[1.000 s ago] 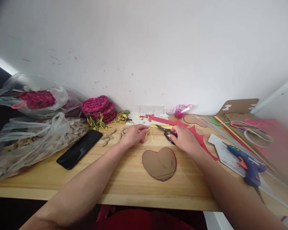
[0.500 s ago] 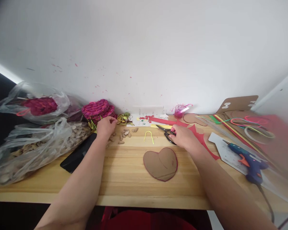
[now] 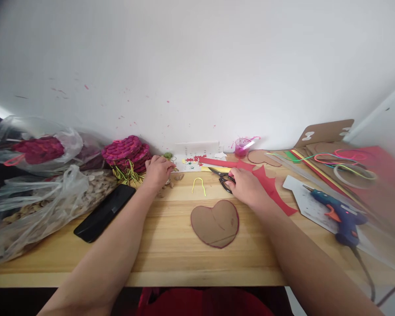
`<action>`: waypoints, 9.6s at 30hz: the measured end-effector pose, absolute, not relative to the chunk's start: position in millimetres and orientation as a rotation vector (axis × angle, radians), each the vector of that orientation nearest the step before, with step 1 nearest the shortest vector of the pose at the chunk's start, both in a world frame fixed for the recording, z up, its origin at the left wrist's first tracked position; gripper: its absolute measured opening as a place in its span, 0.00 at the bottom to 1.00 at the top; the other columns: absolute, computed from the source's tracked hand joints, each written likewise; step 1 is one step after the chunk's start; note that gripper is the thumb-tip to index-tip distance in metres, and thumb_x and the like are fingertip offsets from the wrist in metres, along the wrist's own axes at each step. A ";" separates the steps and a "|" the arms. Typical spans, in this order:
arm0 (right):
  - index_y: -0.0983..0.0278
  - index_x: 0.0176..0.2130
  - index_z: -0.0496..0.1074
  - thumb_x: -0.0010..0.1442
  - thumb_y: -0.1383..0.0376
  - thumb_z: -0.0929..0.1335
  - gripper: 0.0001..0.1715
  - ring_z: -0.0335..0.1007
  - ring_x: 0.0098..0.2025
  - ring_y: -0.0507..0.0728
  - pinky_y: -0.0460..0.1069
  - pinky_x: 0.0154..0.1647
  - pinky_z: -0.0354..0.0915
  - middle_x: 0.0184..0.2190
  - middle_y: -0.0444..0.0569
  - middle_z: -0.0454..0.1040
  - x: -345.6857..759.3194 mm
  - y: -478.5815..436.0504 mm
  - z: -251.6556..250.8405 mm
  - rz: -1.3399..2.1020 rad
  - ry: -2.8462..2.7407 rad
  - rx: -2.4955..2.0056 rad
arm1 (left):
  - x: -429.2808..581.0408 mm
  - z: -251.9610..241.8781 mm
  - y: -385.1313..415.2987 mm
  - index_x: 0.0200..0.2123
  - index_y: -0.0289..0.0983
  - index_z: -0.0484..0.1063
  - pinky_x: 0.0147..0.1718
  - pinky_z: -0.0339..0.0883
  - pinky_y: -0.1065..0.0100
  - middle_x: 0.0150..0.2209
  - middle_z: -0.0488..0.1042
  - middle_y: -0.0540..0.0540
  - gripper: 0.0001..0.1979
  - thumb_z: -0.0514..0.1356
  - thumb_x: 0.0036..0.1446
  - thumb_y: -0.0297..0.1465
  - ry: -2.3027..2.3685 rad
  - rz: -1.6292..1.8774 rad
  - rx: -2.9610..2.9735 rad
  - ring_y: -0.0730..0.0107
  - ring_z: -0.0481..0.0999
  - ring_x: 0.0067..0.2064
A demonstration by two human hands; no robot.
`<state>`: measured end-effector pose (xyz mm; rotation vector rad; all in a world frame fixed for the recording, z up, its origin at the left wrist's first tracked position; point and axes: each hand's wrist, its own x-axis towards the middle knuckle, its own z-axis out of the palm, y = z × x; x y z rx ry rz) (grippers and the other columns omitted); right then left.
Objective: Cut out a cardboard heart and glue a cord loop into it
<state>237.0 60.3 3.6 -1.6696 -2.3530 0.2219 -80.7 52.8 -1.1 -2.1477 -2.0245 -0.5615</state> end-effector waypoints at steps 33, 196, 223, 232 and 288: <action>0.63 0.44 0.70 0.64 0.62 0.65 0.09 0.72 0.45 0.64 0.51 0.36 0.61 0.46 0.56 0.77 243.2 63.8 0.7 0.250 -2.405 -1.623 | -120.6 97.6 84.0 0.31 0.38 0.67 0.33 0.61 0.71 0.27 0.67 0.53 0.03 0.58 0.57 0.27 -2.038 -1.853 -1.942 0.72 0.65 0.29; 0.65 0.34 0.76 0.62 0.56 0.69 0.14 0.68 0.22 0.50 0.45 0.24 0.65 0.22 0.44 0.74 105.9 8.2 40.0 1.147 -1.661 -0.858 | -58.6 44.8 -9.9 0.33 0.37 0.80 0.33 0.63 0.74 0.32 0.77 0.49 0.09 0.71 0.51 0.35 -2.016 -2.821 -2.354 0.76 0.70 0.32; 0.64 0.34 0.75 0.59 0.56 0.70 0.13 0.62 0.16 0.48 0.43 0.15 0.60 0.20 0.42 0.71 103.7 10.8 40.7 1.276 -1.472 -0.885 | -54.1 44.6 -10.3 0.32 0.36 0.78 0.33 0.63 0.73 0.32 0.75 0.49 0.10 0.70 0.51 0.37 -2.075 -2.787 -2.279 0.74 0.70 0.33; 0.65 0.34 0.75 0.58 0.54 0.71 0.16 0.62 0.15 0.47 0.42 0.13 0.56 0.19 0.40 0.70 102.3 12.1 44.8 1.390 -1.364 -0.920 | -54.5 41.3 -10.1 0.33 0.36 0.78 0.31 0.61 0.73 0.31 0.74 0.50 0.11 0.69 0.53 0.38 -2.062 -2.704 -2.307 0.75 0.69 0.31; 0.65 0.27 0.74 0.61 0.54 0.68 0.19 0.57 0.24 0.49 0.46 0.24 0.55 0.22 0.43 0.66 110.8 13.6 43.9 1.303 -1.675 -0.792 | -63.1 41.0 -9.7 0.40 0.41 0.83 0.35 0.71 0.71 0.42 0.81 0.46 0.11 0.72 0.51 0.34 -2.012 -2.893 -2.548 0.72 0.77 0.36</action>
